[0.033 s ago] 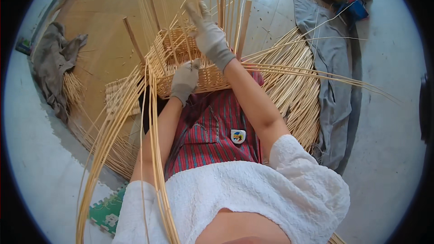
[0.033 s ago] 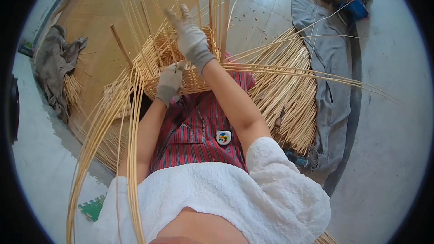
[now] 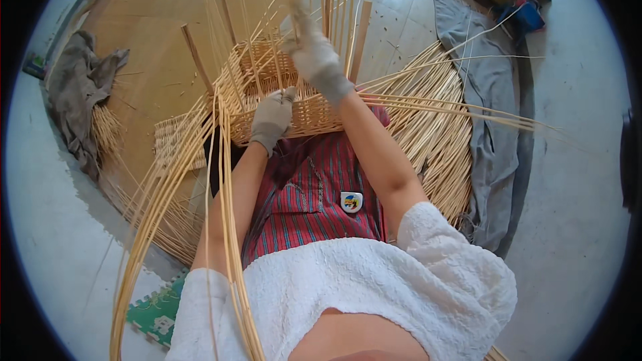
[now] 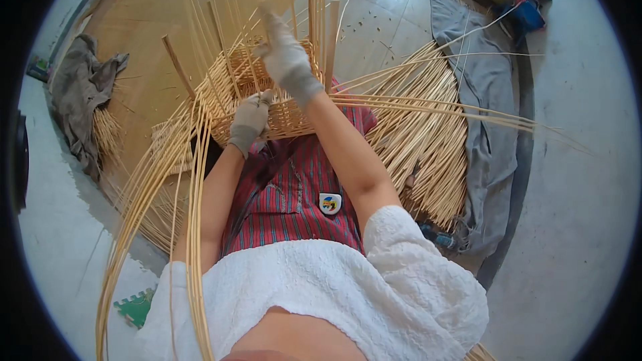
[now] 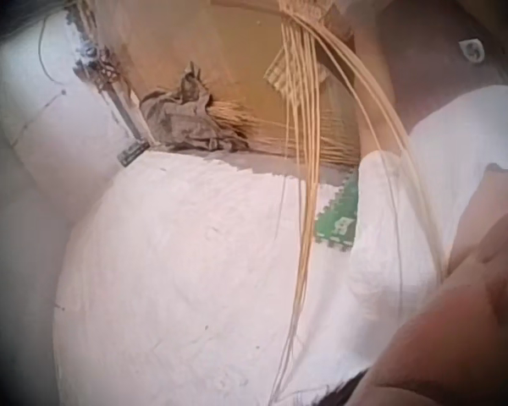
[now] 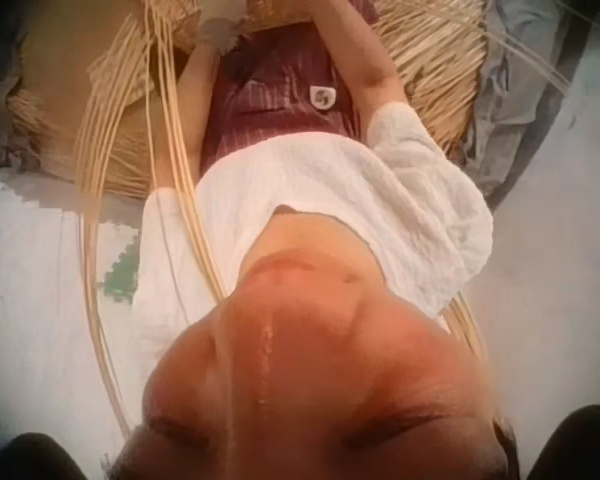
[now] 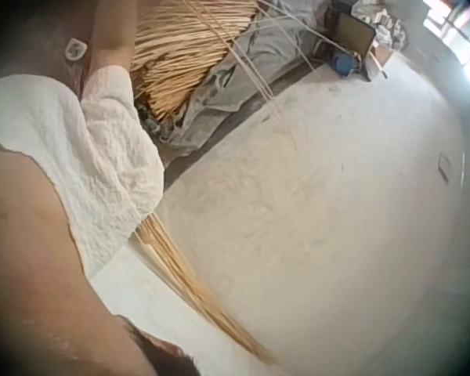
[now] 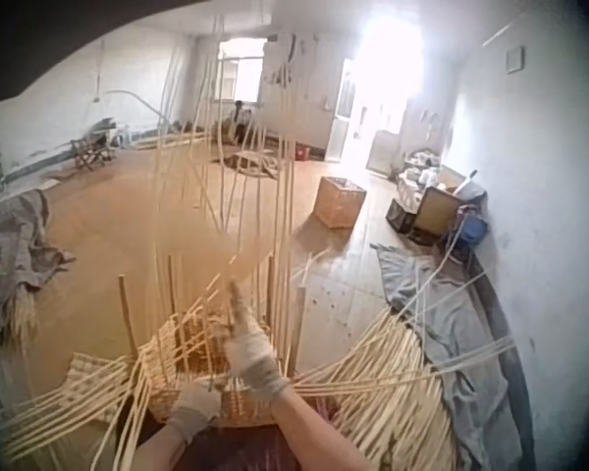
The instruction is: The person weaves a basket by hand using thin wooden strips. They interlace the strips through vertical stakes, periodically rotate the basket, and use a small hammer to tighten the weave. The basket grows in height as the person continues weaving.
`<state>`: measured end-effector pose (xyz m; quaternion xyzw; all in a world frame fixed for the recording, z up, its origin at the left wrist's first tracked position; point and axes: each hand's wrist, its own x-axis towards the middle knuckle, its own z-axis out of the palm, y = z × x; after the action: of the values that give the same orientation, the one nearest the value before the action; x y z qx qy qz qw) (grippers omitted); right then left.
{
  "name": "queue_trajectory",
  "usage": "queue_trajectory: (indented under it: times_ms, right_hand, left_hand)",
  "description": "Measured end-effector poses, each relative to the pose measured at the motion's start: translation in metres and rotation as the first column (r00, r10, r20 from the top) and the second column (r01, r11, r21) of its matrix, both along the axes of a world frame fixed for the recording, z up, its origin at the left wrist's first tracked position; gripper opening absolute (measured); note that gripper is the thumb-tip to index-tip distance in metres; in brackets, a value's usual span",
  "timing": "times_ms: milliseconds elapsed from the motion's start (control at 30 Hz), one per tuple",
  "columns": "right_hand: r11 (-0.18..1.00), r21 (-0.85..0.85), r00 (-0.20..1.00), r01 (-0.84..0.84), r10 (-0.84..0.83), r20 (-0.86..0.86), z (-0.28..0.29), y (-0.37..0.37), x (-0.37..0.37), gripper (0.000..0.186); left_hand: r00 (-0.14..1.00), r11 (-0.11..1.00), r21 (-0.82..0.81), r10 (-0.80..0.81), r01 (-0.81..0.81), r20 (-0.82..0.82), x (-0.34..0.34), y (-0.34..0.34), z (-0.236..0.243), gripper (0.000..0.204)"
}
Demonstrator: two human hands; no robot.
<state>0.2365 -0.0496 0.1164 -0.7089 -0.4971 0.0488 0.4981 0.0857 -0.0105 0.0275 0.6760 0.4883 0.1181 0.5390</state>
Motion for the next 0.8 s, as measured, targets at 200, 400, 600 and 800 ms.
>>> queue_trajectory:
  times_ms: [200, 400, 600, 800]
  right_hand:
    - [0.951, 0.213, 0.663, 0.223, 0.012, -0.749, -0.077, -0.115, 0.005, 0.021]
    - [0.894, 0.224, 0.610, 0.387, -0.066, -0.790, -0.053, -0.135, 0.049, 0.015]
    - [0.989, 0.145, 0.855, -0.025, -0.054, 0.516, 0.017, -0.034, 0.071, 0.064]
    - [0.875, 0.484, 0.934, -0.017, 0.186, -0.304, 0.002, -0.044, 0.100, 0.045]
  left_hand:
    - [0.997, 0.994, 0.106, 0.019, -0.027, 0.071, -0.003, 0.005, -0.026, 0.029]
    - [0.806, 0.928, 0.298, 0.004, -0.223, 0.592, 0.029, -0.033, 0.047, 0.016]
    - [0.999, 0.902, 0.431, -0.031, 0.024, 0.008, 0.085, -0.035, -0.011, 0.040]
    - [0.993, 0.980, 0.198, -0.020, -0.003, 0.116, 0.080, -0.032, -0.009, 0.033]
